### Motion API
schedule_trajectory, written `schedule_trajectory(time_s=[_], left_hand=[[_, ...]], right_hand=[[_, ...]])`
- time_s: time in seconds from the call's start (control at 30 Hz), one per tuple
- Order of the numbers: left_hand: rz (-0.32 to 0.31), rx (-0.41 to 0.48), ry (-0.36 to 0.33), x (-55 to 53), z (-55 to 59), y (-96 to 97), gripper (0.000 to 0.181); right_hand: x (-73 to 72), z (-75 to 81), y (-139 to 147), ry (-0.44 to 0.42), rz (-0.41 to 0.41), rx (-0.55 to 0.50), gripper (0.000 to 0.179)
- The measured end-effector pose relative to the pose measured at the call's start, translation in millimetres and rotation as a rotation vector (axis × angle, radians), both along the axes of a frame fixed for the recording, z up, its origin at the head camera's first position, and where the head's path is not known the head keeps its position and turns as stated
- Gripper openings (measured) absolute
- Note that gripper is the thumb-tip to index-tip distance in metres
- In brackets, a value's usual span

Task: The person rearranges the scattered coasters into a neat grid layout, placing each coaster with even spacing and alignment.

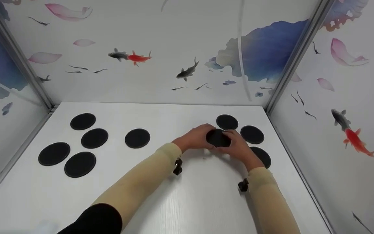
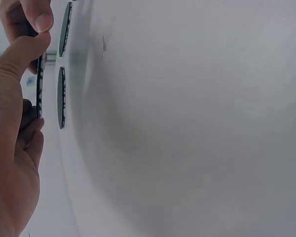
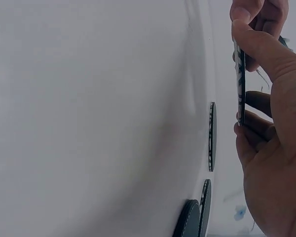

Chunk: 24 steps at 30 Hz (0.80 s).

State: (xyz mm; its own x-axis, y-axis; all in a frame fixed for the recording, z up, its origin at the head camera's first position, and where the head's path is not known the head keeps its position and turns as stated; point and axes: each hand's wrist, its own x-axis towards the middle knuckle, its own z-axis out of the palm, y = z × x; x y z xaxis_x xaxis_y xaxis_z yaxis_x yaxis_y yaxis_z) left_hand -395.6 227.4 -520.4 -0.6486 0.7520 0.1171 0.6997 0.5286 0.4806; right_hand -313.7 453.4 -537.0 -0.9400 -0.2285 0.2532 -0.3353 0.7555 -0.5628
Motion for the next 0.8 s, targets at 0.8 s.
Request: schedule_trajectory(time_s=[0.8], left_hand=[[0.043, -0.037, 0.081, -11.0, -2.3, -68.7, 0.077]], right_hand=[[-21.3, 3.1, -59, -0.023, 0.050, 0.016, 0.085]])
